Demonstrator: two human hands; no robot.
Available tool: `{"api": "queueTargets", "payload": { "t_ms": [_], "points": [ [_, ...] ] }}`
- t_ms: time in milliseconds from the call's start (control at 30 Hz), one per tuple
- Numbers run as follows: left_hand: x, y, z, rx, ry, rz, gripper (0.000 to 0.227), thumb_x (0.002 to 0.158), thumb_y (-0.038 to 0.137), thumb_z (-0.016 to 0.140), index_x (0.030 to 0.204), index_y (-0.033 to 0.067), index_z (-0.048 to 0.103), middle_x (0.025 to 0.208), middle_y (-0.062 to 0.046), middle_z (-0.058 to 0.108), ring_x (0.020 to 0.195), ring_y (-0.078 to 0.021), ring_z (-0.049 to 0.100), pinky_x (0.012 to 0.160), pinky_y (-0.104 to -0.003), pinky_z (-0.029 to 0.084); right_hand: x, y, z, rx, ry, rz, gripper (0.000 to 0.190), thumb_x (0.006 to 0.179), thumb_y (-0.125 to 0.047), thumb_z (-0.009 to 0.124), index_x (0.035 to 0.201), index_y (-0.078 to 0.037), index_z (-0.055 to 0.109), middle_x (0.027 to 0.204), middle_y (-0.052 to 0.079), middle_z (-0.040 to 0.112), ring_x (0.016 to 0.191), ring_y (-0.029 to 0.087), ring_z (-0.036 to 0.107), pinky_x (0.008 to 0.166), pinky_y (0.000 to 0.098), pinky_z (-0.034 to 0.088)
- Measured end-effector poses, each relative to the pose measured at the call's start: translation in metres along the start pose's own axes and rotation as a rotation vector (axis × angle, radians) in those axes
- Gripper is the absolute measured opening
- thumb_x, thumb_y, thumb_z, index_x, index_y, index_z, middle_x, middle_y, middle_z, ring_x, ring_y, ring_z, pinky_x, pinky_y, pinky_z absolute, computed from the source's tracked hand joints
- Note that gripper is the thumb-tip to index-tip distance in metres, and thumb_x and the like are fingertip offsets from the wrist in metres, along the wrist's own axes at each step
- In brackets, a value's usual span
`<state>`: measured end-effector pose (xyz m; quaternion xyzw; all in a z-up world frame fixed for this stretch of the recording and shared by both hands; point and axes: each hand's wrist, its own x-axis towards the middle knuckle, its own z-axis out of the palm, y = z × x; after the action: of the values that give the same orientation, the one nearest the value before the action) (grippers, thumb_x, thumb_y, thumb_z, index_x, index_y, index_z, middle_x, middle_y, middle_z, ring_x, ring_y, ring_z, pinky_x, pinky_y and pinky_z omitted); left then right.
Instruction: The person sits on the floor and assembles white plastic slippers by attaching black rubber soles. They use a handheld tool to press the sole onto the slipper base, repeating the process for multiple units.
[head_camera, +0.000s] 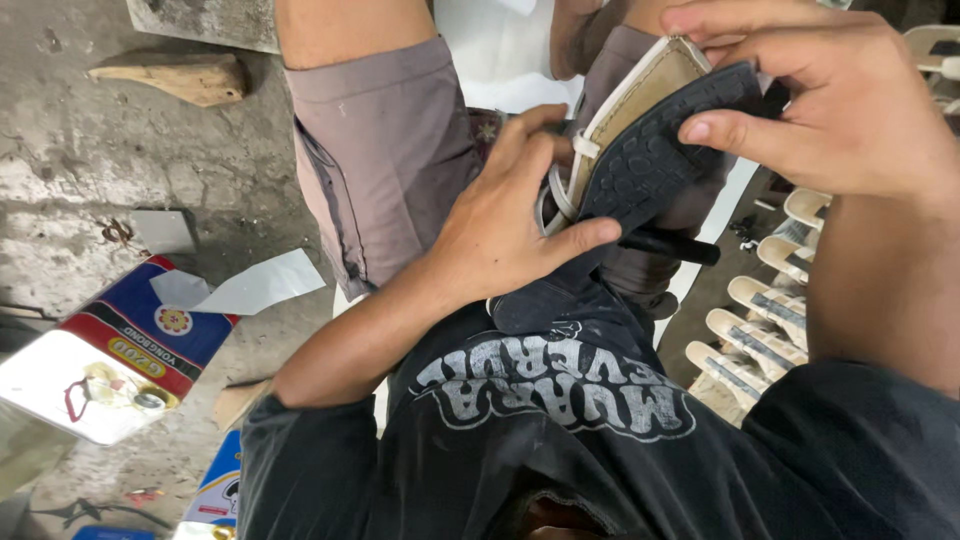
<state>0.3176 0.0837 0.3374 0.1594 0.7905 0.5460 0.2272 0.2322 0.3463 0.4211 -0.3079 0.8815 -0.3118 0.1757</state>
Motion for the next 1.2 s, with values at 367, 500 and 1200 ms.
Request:
{"api": "queueTargets", "payload": {
  "t_ms": [367, 500, 1200],
  "points": [
    [0.003, 0.005, 0.009, -0.219, 0.093, 0.03, 0.035, 0.096, 0.033, 0.077, 0.104, 0.0002, 0.068, 0.149, -0.015, 0.054, 0.132, -0.0288, 0.062, 0.106, -0.038, 0.053, 0.0, -0.003, 0.002, -0.059, 0.04, 0.007, 0.03, 0.084, -0.009, 0.086, 0.098, 0.012, 0.068, 0.131, 0.016, 0.068, 0.118, 0.03, 0.069, 0.098, 0.0364, 0.056],
    [0.002, 0.004, 0.013, -0.257, 0.141, 0.069, 0.03, 0.1, 0.03, 0.074, 0.105, 0.0006, 0.07, 0.15, -0.015, 0.055, 0.133, -0.0285, 0.062, 0.108, -0.037, 0.053, -0.002, -0.004, 0.001, -0.064, 0.057, 0.007, 0.03, 0.085, -0.008, 0.086, 0.098, 0.013, 0.068, 0.131, 0.016, 0.068, 0.116, 0.029, 0.069, 0.096, 0.0348, 0.056],
    [0.0, 0.044, -0.047, -0.18, 0.233, 0.335, 0.043, 0.099, 0.023, 0.081, 0.135, 0.0043, 0.066, 0.118, -0.011, 0.076, 0.105, -0.0176, 0.079, 0.088, -0.026, 0.062, -0.024, -0.063, 0.024, 0.336, 0.34, 0.273, 0.011, 0.092, -0.005, 0.078, 0.1, 0.002, 0.074, 0.107, 0.01, 0.075, 0.054, -0.002, 0.045, 0.048, 0.0138, 0.029]
  ]
}}
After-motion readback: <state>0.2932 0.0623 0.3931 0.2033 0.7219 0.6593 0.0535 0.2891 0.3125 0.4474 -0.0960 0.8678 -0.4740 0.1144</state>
